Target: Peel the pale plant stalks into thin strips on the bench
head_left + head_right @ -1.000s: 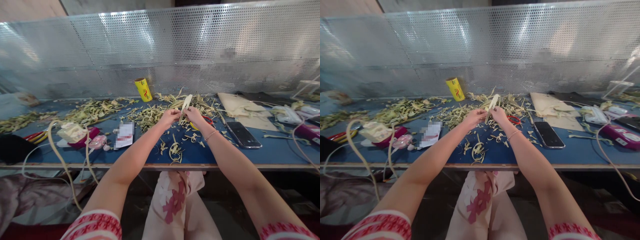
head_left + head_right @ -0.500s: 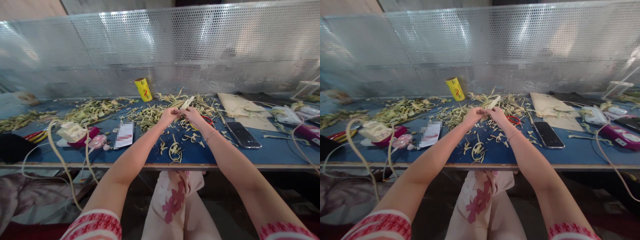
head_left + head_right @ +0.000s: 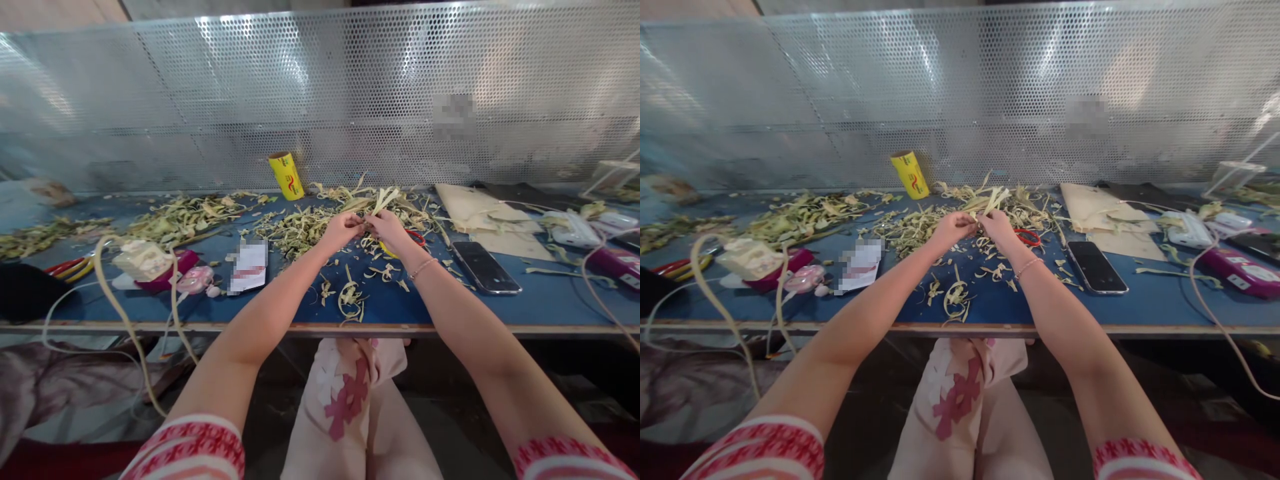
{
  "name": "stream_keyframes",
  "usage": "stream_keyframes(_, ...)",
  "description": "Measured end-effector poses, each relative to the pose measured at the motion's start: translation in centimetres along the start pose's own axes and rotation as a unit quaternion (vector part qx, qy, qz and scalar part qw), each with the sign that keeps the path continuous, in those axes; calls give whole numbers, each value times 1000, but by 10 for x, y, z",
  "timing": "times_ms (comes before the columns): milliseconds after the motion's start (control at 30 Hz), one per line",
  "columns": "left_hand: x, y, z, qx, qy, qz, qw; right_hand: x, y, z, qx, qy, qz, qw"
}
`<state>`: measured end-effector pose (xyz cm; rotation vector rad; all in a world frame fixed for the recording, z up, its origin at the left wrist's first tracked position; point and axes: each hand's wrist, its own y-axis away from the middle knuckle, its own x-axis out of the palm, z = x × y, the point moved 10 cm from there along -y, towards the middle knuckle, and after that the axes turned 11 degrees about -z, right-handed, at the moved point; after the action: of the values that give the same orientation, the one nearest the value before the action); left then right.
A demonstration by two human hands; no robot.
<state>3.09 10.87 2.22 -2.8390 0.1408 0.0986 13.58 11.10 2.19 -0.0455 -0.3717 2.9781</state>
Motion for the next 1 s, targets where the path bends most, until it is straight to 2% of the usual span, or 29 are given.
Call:
stream_keyframes(133, 2, 0, 15, -87, 89, 22, 992, -2, 6, 0, 46, -36, -9, 998)
stream_keyframes(233, 1, 0, 23, -124, 93, 20, 988, 1, 9, 1, 53, -42, 5, 998)
stream_keyframes(400, 0, -4, 22, -101, 76, 16, 992, 4, 10, 2, 75, -69, 16, 995)
stream_keyframes(533, -20, -13, 24, -84, 71, -52, 993, 5, 10, -5, 145, -111, 8, 983)
stream_keyframes(600, -32, -18, 24, -61, 49, -84, 993, 3, 8, -6, 152, -103, -2, 983)
stream_keyframes(667, -39, -22, 23, -32, 13, -95, 995, 1, 7, -4, 133, -84, -5, 988)
stream_keyframes(767, -40, -23, 19, 4, -57, -87, 995, 1, 4, 3, 76, -51, -1, 996)
stream_keyframes(900, -29, -17, 3, 71, -150, -60, 984, -6, 1, 18, -28, -7, -20, 999)
stream_keyframes(1000, -20, -9, -12, 138, -176, -51, 973, -13, -1, 24, -76, -10, -46, 996)
